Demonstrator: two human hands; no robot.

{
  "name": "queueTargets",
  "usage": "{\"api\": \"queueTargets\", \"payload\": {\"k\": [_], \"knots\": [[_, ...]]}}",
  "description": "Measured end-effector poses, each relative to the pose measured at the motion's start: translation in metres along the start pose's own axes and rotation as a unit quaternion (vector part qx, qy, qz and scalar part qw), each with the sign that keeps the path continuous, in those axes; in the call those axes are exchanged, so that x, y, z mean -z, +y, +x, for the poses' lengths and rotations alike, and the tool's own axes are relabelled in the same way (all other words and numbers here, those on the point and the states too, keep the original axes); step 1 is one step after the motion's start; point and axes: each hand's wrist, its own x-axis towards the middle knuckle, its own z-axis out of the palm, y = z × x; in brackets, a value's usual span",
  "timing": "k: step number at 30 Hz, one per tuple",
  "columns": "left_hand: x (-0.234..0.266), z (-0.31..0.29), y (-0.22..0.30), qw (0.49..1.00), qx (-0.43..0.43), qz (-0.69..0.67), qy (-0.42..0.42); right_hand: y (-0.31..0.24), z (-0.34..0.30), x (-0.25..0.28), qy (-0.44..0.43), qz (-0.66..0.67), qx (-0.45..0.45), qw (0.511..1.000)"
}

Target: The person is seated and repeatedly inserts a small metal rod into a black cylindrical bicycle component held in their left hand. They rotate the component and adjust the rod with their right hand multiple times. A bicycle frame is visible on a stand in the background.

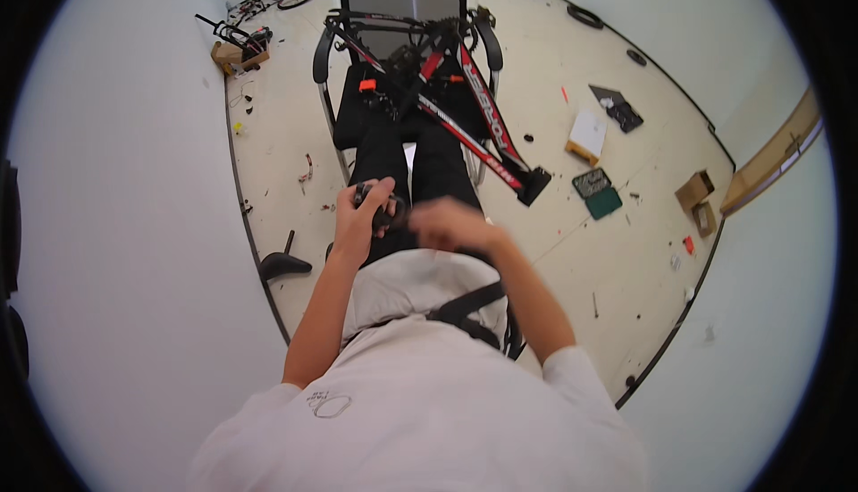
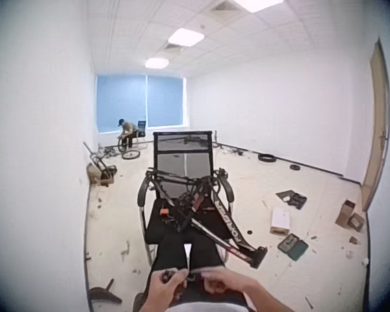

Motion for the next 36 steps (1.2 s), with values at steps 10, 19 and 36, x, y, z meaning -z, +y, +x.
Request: {"api": "queueTargets", "payload": {"k": [10, 19, 36], "knots": [[-0.009, -0.005, 0.007, 1.0, -0.002, -0.018, -0.008, 0.011, 0.011, 0.044, 0.079, 0.097, 0.113, 0.986], [-0.007, -0.01, -0.004, 0.999, 0.012, 0.029, 0.037, -0.065, -0.028, -0.003, -0.062, 0.179, 0.336, 0.923], [-0.015, -0.008, -0.008, 0.999, 0.014, 0.022, -0.028, -0.017, -0.003, 0.036, 0.146, 0.103, 0.193, 0.965]]}}
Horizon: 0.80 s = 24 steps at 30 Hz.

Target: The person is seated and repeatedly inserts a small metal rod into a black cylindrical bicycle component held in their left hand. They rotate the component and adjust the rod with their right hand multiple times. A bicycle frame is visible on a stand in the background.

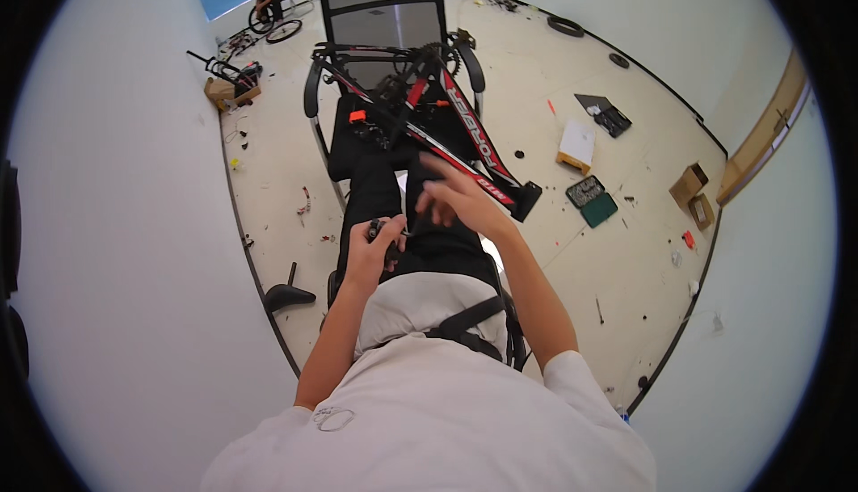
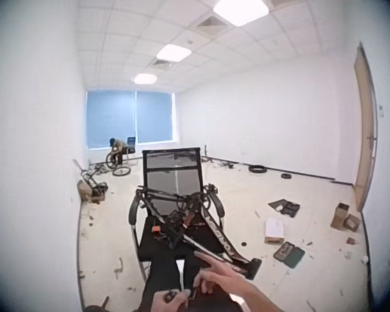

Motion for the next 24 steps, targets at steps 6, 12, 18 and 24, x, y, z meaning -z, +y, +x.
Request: {"api": "queueTargets", "payload": {"k": [6, 12, 18, 24], "knots": [[0.012, 0.01, -0.005, 0.995, 0.014, -0.004, 0.099, 0.026, -0.025, -0.054, -0.407, -0.091, -0.061, 0.907], [0.014, 0.008, -0.012, 0.991, -0.01, 0.09, 0.099, -0.039, -0.001, -0.035, -0.176, -0.006, 0.071, 0.982], [0.021, 0.018, -0.026, 0.978, -0.033, 0.183, 0.09, 0.01, -0.007, -0.025, -0.142, -0.065, -0.029, 0.987], [0.028, 0.015, -0.012, 0.991, 0.128, 0.016, -0.043, -0.005, -0.011, -0.035, 0.091, -0.399, 0.209, 0.888]]}}
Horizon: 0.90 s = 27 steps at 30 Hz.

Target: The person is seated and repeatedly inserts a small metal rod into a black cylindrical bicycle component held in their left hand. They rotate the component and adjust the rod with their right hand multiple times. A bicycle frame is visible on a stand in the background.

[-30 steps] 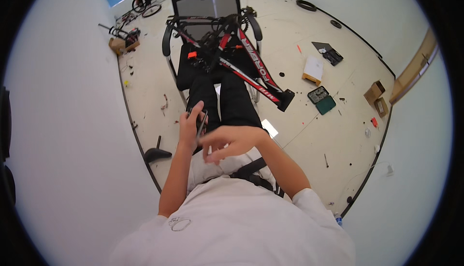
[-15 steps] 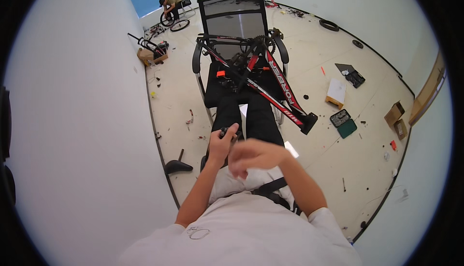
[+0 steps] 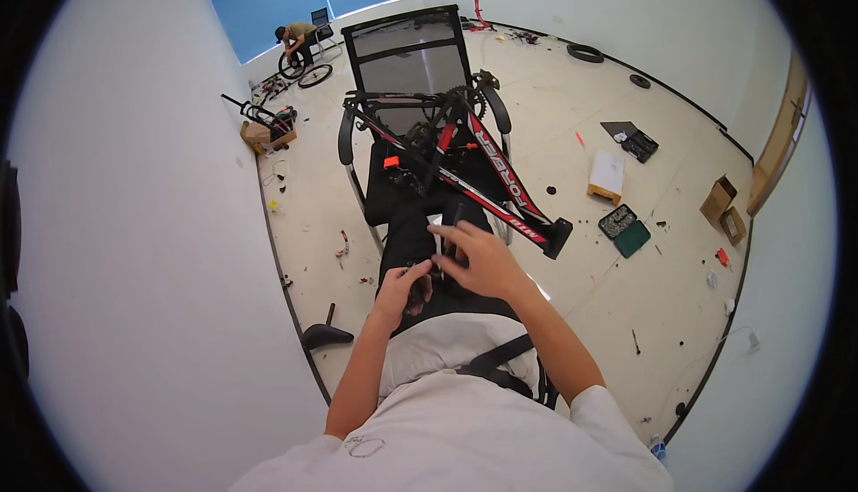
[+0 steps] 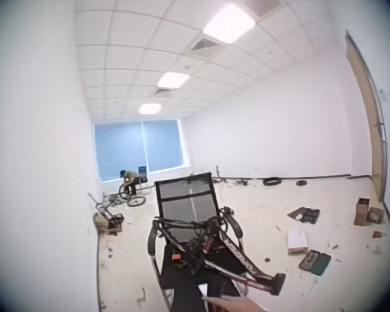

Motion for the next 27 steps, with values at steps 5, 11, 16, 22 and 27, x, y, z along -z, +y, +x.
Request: {"api": "queueTargets", "payload": {"k": [5, 11, 16, 22, 27], "knots": [[-0.003, -0.003, 0.006, 0.992, 0.051, -0.055, -0.101, 0.004, 0.0, 0.003, 0.107, -0.125, 0.071, 0.984], [0.006, 0.0, -0.009, 0.934, 0.116, -0.175, -0.289, 0.01, -0.011, 0.012, 0.111, -0.234, 0.196, 0.946], [0.006, 0.005, -0.016, 0.928, 0.159, -0.184, -0.281, 0.015, 0.004, 0.025, 0.055, -0.258, 0.255, 0.93], [0.005, 0.001, -0.013, 0.948, 0.11, -0.248, -0.168, 0.031, -0.008, 0.001, 0.065, -0.23, 0.121, 0.963], [0.002, 0.002, -0.007, 0.965, 0.1, -0.219, -0.101, 0.037, -0.013, -0.01, 0.052, -0.172, 0.03, 0.983]]}}
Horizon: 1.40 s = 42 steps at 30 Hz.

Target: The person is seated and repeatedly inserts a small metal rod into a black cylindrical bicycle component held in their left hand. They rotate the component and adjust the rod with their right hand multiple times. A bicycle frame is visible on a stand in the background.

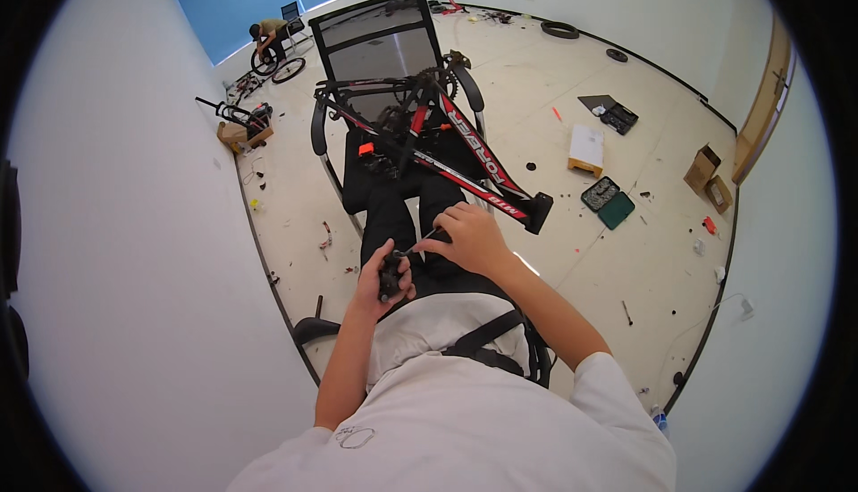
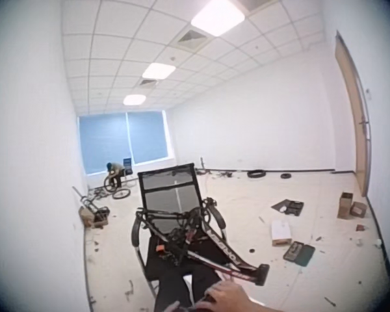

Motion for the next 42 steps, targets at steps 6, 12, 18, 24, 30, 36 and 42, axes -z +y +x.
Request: {"api": "queueTargets", "payload": {"k": [6, 12, 18, 24, 30, 36, 42], "knots": [[0.007, 0.012, -0.014, 0.987, -0.142, 0.071, -0.029, 0.008, -0.001, -0.003, 0.1, 0.248, -0.132, 0.955], [-0.005, 0.02, -0.03, 0.962, -0.117, 0.246, -0.015, -0.011, 0.005, -0.01, 0.002, 0.748, -0.391, 0.537], [-0.013, 0.014, -0.035, 0.934, -0.173, 0.31, 0.048, -0.032, 0.025, -0.015, 0.096, 0.713, -0.48, 0.501], [-0.017, 0.008, -0.023, 0.933, -0.103, 0.337, 0.076, -0.058, 0.024, -0.019, 0.068, 0.492, -0.292, 0.817], [-0.014, 0.003, -0.017, 0.957, -0.071, 0.273, 0.074, -0.067, 0.023, -0.005, -0.069, 0.491, -0.151, 0.855], [-0.03, -0.002, -0.017, 0.926, -0.183, 0.314, 0.103, -0.004, 0.025, -0.017, 0.017, 0.679, -0.229, 0.697], [-0.033, 0.005, -0.025, 0.945, -0.16, 0.255, 0.125, 0.002, 0.015, -0.043, 0.097, 0.64, -0.325, 0.689]]}}
